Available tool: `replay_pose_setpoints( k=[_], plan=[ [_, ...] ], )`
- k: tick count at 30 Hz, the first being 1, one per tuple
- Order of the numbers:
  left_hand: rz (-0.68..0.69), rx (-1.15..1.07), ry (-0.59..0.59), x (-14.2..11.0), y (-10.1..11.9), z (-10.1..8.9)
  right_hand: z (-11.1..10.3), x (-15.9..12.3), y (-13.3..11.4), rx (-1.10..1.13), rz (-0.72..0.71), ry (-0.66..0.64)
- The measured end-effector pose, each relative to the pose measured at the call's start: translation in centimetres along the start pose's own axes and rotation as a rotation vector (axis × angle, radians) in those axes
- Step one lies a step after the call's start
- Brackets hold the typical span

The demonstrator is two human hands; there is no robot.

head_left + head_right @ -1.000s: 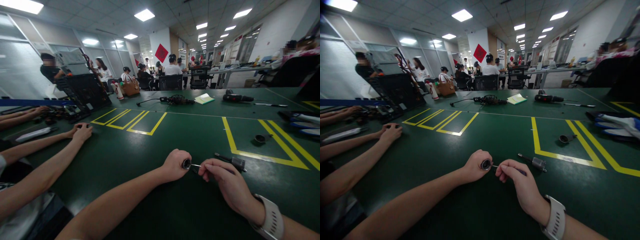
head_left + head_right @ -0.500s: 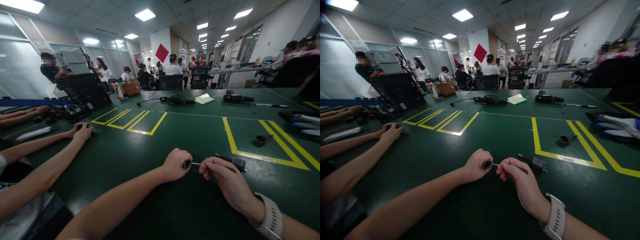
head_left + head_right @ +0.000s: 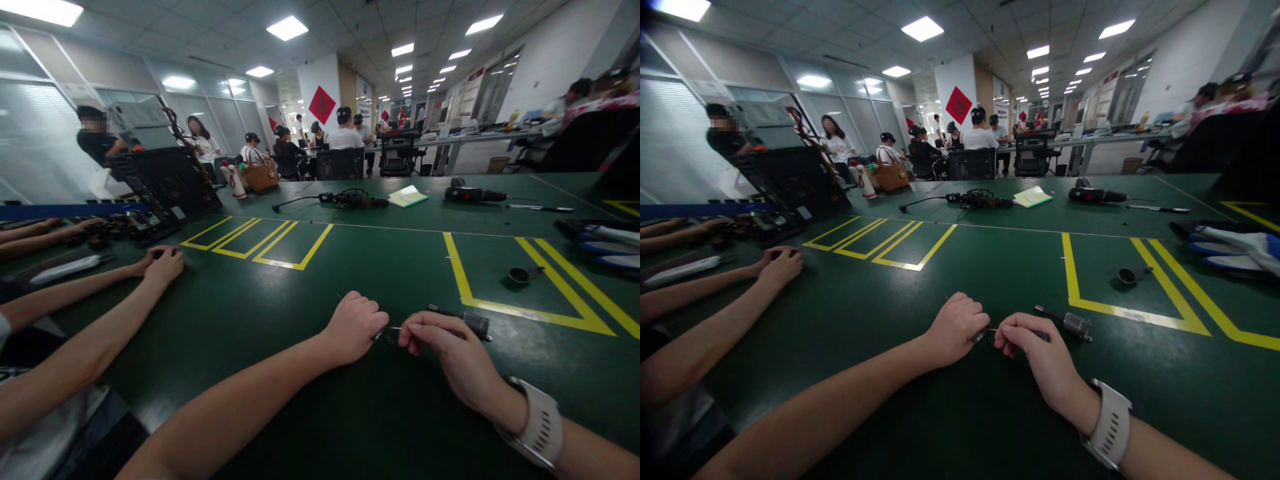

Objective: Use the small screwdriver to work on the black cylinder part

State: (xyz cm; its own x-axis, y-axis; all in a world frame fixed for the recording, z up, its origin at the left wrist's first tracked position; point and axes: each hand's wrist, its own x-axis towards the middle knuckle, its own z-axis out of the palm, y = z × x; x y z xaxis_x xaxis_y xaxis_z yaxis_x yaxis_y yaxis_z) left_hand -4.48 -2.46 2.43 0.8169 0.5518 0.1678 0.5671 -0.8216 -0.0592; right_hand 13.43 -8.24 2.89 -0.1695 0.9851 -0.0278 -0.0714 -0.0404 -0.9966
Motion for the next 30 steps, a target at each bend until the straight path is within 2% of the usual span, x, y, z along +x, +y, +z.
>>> replay_pose_setpoints(
  k=[4,8,13,21,27,30],
  plan=[
    [-0.029,-0.033,0.017,0.0,-0.2,0.2,-0.3,-0.1,0.3,-0.010,-0.020,-0.006],
    [-0.093,-0.164,0.045,0.0,-0.8,0.6,-0.5,0.0,0.6,0.007,-0.011,-0.010],
    [-0.133,-0.274,0.066,0.1,-1.2,0.8,-0.5,0.1,0.5,0.023,-0.069,0.022],
    [-0.075,-0.297,0.078,0.1,-1.2,1.0,0.1,-0.1,-0.1,-0.166,-0.099,-0.051],
    [-0.073,-0.335,0.087,0.0,-1.3,1.2,0.1,0.4,0.0,0.216,0.064,0.023],
    [-0.063,-0.348,0.088,0.1,-1.3,1.2,-0.1,0.8,0.1,0.317,0.144,0.018]
  ],
)
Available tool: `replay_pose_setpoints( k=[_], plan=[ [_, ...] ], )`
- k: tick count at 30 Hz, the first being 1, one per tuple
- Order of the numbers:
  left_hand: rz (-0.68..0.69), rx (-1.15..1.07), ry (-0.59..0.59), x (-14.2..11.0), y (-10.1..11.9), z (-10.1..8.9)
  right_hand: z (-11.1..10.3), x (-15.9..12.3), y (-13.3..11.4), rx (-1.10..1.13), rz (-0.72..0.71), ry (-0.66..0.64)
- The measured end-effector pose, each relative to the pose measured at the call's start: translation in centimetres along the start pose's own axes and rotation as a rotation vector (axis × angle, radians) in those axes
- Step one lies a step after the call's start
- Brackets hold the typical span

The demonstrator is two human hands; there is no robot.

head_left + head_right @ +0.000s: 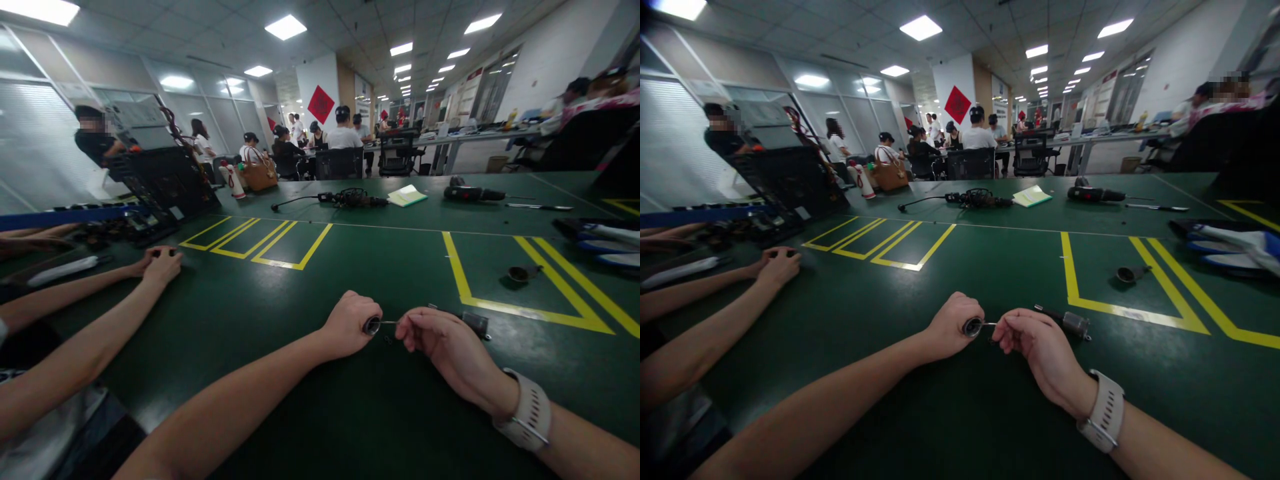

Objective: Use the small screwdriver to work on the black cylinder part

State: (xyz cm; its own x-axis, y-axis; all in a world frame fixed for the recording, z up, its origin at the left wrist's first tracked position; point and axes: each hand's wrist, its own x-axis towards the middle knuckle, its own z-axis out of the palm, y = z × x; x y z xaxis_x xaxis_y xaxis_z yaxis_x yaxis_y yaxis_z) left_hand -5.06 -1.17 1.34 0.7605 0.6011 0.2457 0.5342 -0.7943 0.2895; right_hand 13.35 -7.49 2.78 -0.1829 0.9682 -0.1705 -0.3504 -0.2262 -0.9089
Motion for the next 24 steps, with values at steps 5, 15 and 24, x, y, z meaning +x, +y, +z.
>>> replay_pose_setpoints(
  k=[5,15,24],
  plan=[
    [-0.009,0.049,-0.031,0.1,0.2,-0.1,-0.2,0.0,0.2,-0.002,0.000,0.009],
    [0.045,0.218,-0.060,-0.1,1.0,-0.4,0.2,-0.3,-0.4,-0.110,-0.050,0.013],
    [0.040,0.324,-0.074,-0.1,1.3,-0.6,0.3,-0.6,-0.8,-0.163,-0.070,0.063]
  ],
)
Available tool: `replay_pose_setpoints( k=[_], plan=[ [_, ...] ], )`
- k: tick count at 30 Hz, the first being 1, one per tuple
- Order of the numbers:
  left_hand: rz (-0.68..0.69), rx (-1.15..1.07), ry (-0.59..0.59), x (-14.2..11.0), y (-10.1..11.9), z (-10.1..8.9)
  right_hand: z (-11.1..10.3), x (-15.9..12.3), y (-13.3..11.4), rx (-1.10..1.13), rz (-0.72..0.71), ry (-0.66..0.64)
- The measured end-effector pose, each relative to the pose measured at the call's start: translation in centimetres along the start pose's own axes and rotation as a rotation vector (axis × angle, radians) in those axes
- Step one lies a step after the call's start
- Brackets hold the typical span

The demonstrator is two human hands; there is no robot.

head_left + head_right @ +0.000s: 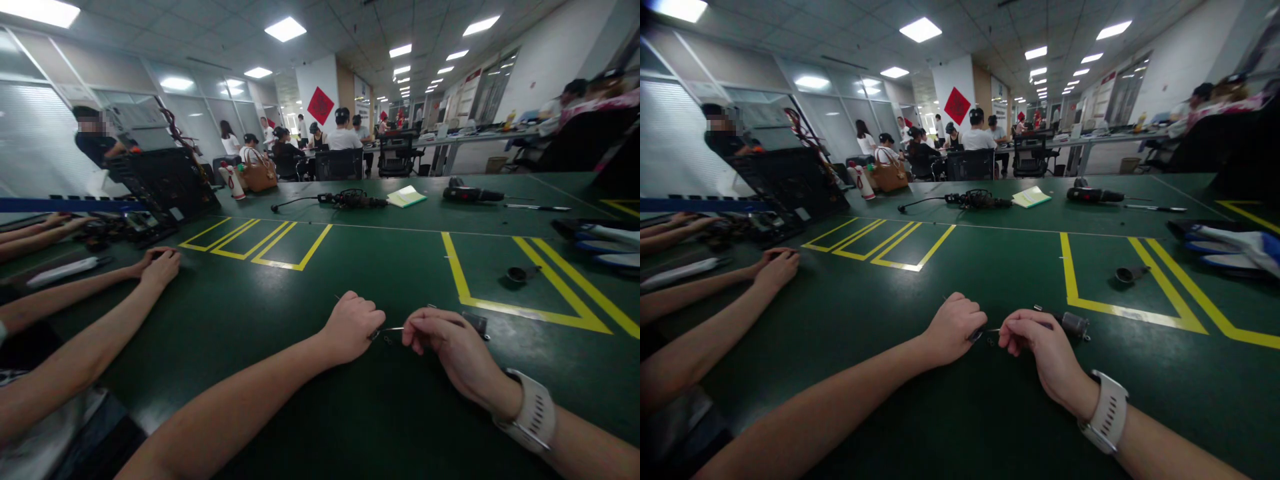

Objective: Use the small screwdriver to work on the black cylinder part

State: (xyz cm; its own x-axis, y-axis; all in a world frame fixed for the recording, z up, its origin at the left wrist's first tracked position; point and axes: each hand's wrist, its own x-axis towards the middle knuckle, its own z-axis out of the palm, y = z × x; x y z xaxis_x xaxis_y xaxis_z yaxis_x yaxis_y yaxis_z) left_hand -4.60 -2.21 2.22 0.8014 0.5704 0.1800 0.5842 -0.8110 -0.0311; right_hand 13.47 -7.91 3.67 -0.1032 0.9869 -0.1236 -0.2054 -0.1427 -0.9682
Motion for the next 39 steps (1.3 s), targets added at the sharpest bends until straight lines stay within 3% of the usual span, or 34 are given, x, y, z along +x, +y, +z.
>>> replay_pose_setpoints(
  k=[13,21,26,29,34,39],
  plan=[
    [-0.023,-0.003,0.000,-0.1,0.1,-0.2,-0.6,0.6,1.0,-0.082,-0.043,0.081],
    [-0.243,-0.196,0.117,-0.1,-0.3,0.3,-0.7,0.6,2.0,-0.105,-0.103,0.159],
    [-0.296,-0.340,0.099,-0.2,-0.2,-0.4,-0.5,0.7,2.6,-0.189,-0.155,0.116],
    [-0.267,-0.378,0.024,-0.3,-0.1,-0.9,-0.6,0.9,2.9,-0.337,-0.221,0.093],
    [-0.107,-0.427,-0.131,-0.6,-0.5,-1.6,-0.4,1.0,3.1,-0.434,-0.243,0.071],
    [-0.004,-0.477,-0.192,-0.8,-1.5,-2.0,-0.1,0.8,2.9,-0.520,-0.215,0.009]
  ],
)
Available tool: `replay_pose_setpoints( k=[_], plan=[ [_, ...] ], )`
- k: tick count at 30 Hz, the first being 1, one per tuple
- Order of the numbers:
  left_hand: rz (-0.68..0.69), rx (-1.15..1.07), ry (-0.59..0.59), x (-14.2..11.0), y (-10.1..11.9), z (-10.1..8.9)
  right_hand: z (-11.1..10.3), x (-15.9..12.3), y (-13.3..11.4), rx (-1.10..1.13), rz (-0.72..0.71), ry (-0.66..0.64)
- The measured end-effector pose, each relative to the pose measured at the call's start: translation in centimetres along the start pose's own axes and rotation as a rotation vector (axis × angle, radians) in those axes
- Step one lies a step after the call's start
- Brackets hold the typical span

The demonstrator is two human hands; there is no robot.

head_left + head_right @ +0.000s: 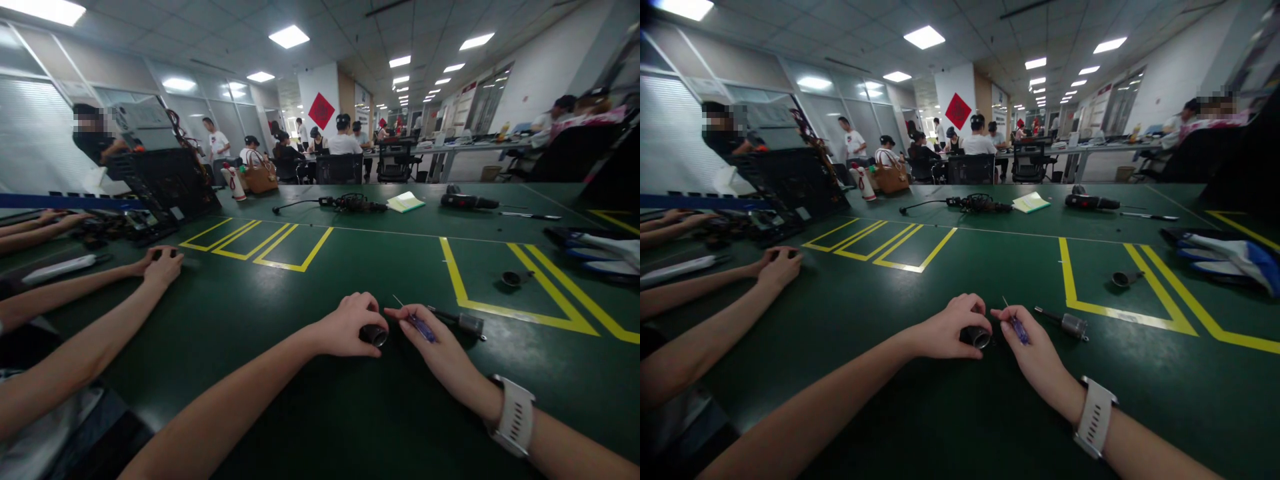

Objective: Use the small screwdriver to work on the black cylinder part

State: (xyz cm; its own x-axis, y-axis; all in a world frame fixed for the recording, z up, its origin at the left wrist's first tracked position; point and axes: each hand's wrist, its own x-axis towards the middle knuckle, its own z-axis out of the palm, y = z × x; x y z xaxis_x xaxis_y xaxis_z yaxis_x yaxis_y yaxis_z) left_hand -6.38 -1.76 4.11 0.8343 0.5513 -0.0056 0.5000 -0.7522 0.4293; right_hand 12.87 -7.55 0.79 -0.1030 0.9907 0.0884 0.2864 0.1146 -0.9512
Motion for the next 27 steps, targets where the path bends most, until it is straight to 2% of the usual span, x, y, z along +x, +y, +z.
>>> replay_pose_setpoints(
  k=[4,7,9,11,14,17,20,23,27],
  plan=[
    [0.034,-0.071,-0.051,-0.4,-0.3,-1.1,0.3,0.0,0.2,-0.052,-0.008,-0.073],
    [0.073,-0.192,-0.022,-0.9,-0.7,-2.4,0.5,0.0,0.2,-0.092,-0.008,-0.135],
    [0.053,-0.262,0.087,-1.1,-1.2,-3.1,0.8,0.0,0.0,-0.113,-0.006,-0.174],
    [-0.034,-0.323,0.244,-1.2,-1.9,-3.6,1.1,0.1,-0.3,-0.167,-0.027,-0.219],
    [-0.201,-0.428,0.428,-1.0,-2.9,-3.5,1.7,0.1,-0.8,-0.340,-0.104,-0.287],
    [-0.308,-0.516,0.507,-0.7,-3.7,-2.9,2.1,-0.2,-0.9,-0.434,-0.161,-0.338],
    [-0.349,-0.547,0.533,-0.4,-4.1,-2.5,2.4,-0.9,-0.7,-0.460,-0.258,-0.377],
    [-0.372,-0.559,0.547,-0.2,-4.2,-2.2,2.8,-1.9,-0.4,-0.525,-0.383,-0.360],
    [-0.349,-0.522,0.539,-0.3,-4.1,-1.9,2.5,-3.8,-0.7,-0.603,-0.374,-0.373]
  ],
)
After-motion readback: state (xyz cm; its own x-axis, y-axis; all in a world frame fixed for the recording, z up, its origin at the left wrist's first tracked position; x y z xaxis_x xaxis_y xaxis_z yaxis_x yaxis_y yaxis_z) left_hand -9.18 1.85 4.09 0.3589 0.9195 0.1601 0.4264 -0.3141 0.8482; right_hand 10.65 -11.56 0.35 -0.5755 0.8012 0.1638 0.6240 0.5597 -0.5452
